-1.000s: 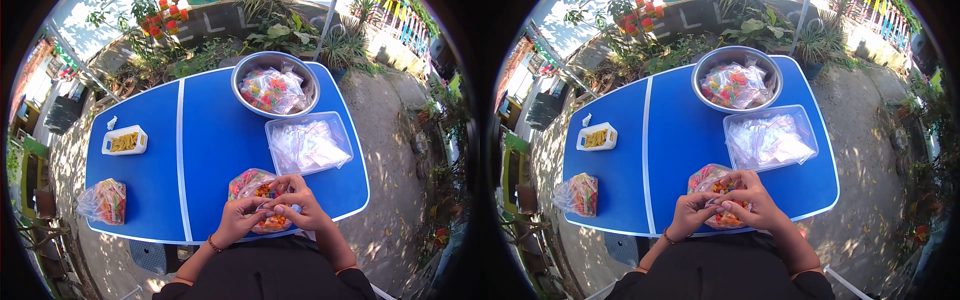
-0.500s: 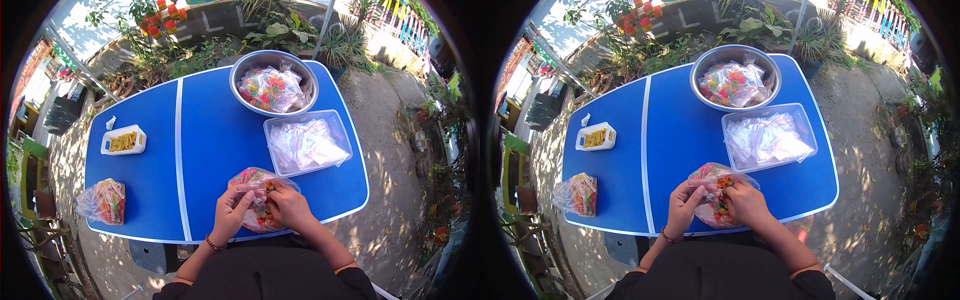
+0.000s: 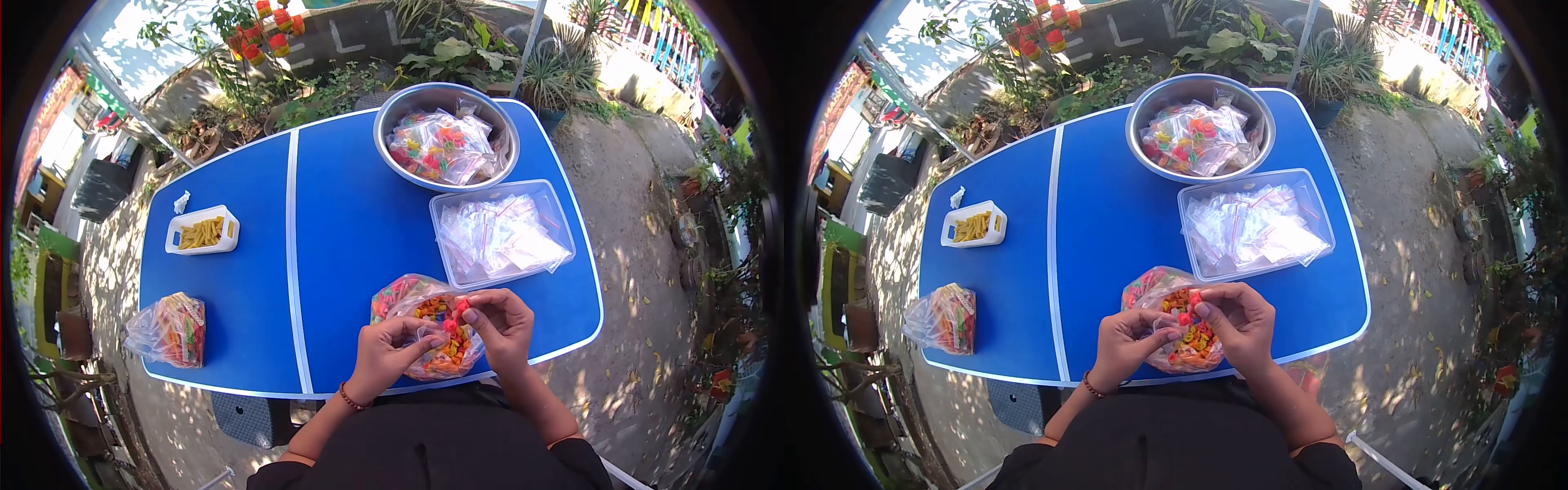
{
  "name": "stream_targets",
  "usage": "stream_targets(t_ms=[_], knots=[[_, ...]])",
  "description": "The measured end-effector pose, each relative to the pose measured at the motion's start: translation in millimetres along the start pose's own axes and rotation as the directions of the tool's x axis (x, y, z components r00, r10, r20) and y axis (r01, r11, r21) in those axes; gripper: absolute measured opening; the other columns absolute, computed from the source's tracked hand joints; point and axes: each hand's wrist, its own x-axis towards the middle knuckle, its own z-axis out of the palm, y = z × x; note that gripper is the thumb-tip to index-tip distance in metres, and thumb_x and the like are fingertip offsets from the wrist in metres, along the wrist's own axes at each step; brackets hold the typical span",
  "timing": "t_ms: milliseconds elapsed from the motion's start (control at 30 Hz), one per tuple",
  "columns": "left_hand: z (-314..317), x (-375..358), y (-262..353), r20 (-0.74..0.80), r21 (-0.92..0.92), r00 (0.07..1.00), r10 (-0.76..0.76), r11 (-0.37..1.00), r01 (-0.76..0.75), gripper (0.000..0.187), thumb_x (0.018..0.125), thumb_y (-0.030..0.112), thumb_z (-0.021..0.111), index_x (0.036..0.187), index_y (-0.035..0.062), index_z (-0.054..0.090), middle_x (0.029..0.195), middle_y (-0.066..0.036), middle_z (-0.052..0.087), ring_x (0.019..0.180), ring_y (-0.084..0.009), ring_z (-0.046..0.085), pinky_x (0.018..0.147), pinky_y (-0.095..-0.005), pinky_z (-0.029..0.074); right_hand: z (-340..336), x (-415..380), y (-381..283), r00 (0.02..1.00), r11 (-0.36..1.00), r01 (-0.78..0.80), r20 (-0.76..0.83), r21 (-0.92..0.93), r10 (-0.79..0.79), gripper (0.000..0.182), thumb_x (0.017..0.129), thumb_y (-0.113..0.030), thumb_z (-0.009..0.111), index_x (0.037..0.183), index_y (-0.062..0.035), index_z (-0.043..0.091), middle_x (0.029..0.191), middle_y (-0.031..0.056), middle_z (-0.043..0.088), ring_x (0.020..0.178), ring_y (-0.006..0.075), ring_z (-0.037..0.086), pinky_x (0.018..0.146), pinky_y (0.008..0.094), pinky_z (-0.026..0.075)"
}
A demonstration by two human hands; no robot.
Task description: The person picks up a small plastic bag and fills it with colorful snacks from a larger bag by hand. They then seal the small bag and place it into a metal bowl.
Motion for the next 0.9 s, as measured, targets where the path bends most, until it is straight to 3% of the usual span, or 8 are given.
stream_targets(t_ms=[133,233,433,533,633,733,833,900], knots=[[1.9,-1.6,-3.0,-0.005,-0.062,1.0,0.001,0.998,-0.001,0.022,0.088,0.006,0.073,0.107,-0.0064,0.068,0.098,-0.012,0.073,0.09,-0.0131,0.071,0.079,-0.025,0.058,-0.7,-0.2,0.3,0.998,0.998,0.05,0.033,-0.047,-0.048,0.017,0.089,0.005,0.067,0.106,0.0048,0.063,0.103,0.0118,0.069,0.094,0.0135,0.068,0.087,0.0265,0.055],[1.8,-1.3,-7.8,-0.001,-0.068,0.999,0.039,0.997,-0.039,0.027,0.089,0.01,0.074,0.11,-0.0062,0.068,0.097,-0.012,0.074,0.089,-0.0126,0.071,0.077,-0.0238,0.058,1.5,-1.7,-3.6,0.998,0.998,-0.045,0.043,-0.04,0.046,0.017,0.088,0.006,0.068,0.104,0.0047,0.065,0.104,0.011,0.069,0.095,0.0132,0.066,0.087,0.0272,0.053],[2.1,-1.5,-7.1,-0.004,-0.065,1.0,0.019,0.998,-0.02,0.029,0.089,0.01,0.073,0.113,-0.0056,0.067,0.098,-0.012,0.074,0.089,-0.0121,0.071,0.077,-0.0234,0.058,-8.0,4.3,-4.6,0.976,0.928,0.137,0.208,-0.347,-0.066,0.013,0.082,0.008,0.071,0.094,0.0038,0.067,0.097,0.0132,0.068,0.096,0.016,0.063,0.087,0.0302,0.049],[4.8,-0.9,-3.4,0.002,-0.083,1.0,0.029,0.996,-0.029,0.03,0.089,0.01,0.074,0.114,-0.0051,0.067,0.096,-0.011,0.074,0.088,-0.0111,0.07,0.076,-0.0231,0.057,-2.0,1.0,-4.5,0.996,0.995,-0.025,0.087,-0.094,0.033,0.012,0.082,0.008,0.071,0.093,0.0029,0.067,0.096,0.0118,0.068,0.095,0.0169,0.063,0.087,0.0305,0.049],[3.8,-1.3,-0.3,0.038,-0.05,0.999,0.006,0.999,-0.004,0.029,0.089,0.008,0.073,0.114,-0.0054,0.067,0.097,-0.011,0.073,0.088,-0.0111,0.07,0.076,-0.0235,0.057,3.7,-0.5,-3.9,0.994,0.998,-0.062,0.088,-0.031,0.065,0.014,0.08,0.003,0.075,0.093,-0.0015,0.071,0.096,0.0078,0.068,0.09,0.0155,0.061,0.085,0.0298,0.047],[3.6,-1.5,-1.3,0.053,-0.099,0.998,-0.039,0.994,0.044,0.028,0.089,0.005,0.073,0.114,-0.0063,0.066,0.1,-0.012,0.073,0.089,-0.0124,0.069,0.077,-0.0248,0.057,4.6,-2.5,1.5,0.992,0.975,0.028,0.122,-0.221,-0.001,0.01,0.08,-0.002,0.075,0.089,-0.0032,0.072,0.099,0.0086,0.067,0.093,0.0188,0.059,0.086,0.0321,0.046],[3.6,-1.6,-3.8,0.029,-0.188,0.999,-0.039,0.981,0.044,0.029,0.089,0.004,0.072,0.115,-0.0066,0.065,0.102,-0.012,0.072,0.09,-0.013,0.069,0.079,-0.0259,0.058,3.6,4.5,-9.7,0.943,0.763,0.294,0.307,-0.576,-0.132,0.005,0.084,-0.006,0.069,0.085,-0.001,0.069,0.103,0.0139,0.063,0.096,0.021,0.058,0.089,0.0338,0.045],[2.2,-2.4,-6.6,0.011,-0.18,1.0,-0.017,0.983,0.019,0.029,0.089,0.003,0.071,0.116,-0.0067,0.065,0.103,-0.012,0.072,0.092,-0.0136,0.069,0.081,-0.0269,0.058,3.9,8.3,-19.2,0.916,0.659,0.377,0.368,-0.651,-0.161,0.008,0.084,-0.01,0.069,0.083,-0.0022,0.069,0.106,0.0143,0.062,0.097,0.0223,0.058,0.088,0.0352,0.045]])
